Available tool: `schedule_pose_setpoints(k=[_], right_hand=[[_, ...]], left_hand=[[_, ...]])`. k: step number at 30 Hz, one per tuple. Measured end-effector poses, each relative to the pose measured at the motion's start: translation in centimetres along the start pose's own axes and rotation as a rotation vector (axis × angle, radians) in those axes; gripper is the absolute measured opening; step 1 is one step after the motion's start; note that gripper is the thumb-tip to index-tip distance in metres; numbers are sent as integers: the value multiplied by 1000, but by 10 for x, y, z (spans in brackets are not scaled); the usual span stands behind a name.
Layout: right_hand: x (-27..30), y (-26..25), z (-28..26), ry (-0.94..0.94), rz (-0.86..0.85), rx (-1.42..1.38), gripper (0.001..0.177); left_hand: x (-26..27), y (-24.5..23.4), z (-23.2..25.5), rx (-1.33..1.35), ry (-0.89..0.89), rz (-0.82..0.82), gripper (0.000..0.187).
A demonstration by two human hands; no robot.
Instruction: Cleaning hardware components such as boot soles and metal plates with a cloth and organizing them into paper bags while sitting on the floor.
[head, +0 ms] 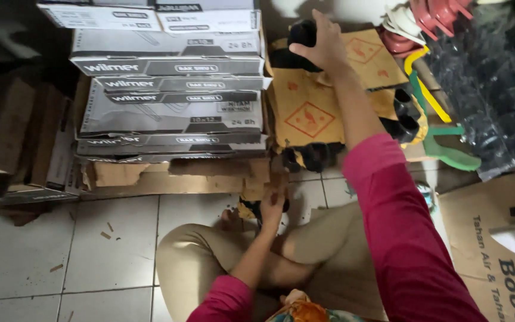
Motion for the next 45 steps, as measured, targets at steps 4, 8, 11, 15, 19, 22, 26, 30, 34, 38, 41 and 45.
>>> schedule_pose_setpoints(k=[4,8,11,15,19,22,26,30,34,38,41,45], right_hand=[[-25,17,26,201,-67,33,70],[-23,5,14,98,24,75,64],[-17,0,14,119,87,32,67],[-9,-29,-2,105,218,10,64],[15,-77,-27,-4,387,-74,58],[39,-115,-44,-44,537,-89,61],[78,-161,-91,-85,579,-226,60],[128,-193,-109,-20,715,-262,64],[176,-207,-118,-65,823,-234,72],[201,-214,-136,-173,876,-95,65],[206,-208,-140,-141,824,-205,67],[212,-199,-174,-332,805,-234,68]], left_hand=[[-18,9,-10,128,93,-47,19],[-16,5,8,7,142,-61,18],[-9,2,15,66,126,-89,16],[22,8,78,-6,460,-270,17],[71,-4,158,168,825,-331,10],[113,-39,283,86,1057,-117,5],[89,-14,335,-117,1186,11,58],[60,20,367,-93,1102,-108,64],[65,36,382,-124,1159,-8,31],[119,28,421,-73,1205,-292,35],[130,45,424,-304,1205,-485,87],[146,55,429,-560,1291,-580,91]])
Point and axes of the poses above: each hand's wrist, its own x-axis away from the middle knuckle, its own y-axis out of the palm, z = x × y, the point moved 10 cm from there along -x, towards the middle knuckle, and after that the axes turned 2 degrees about y, right-handed, at the moved point
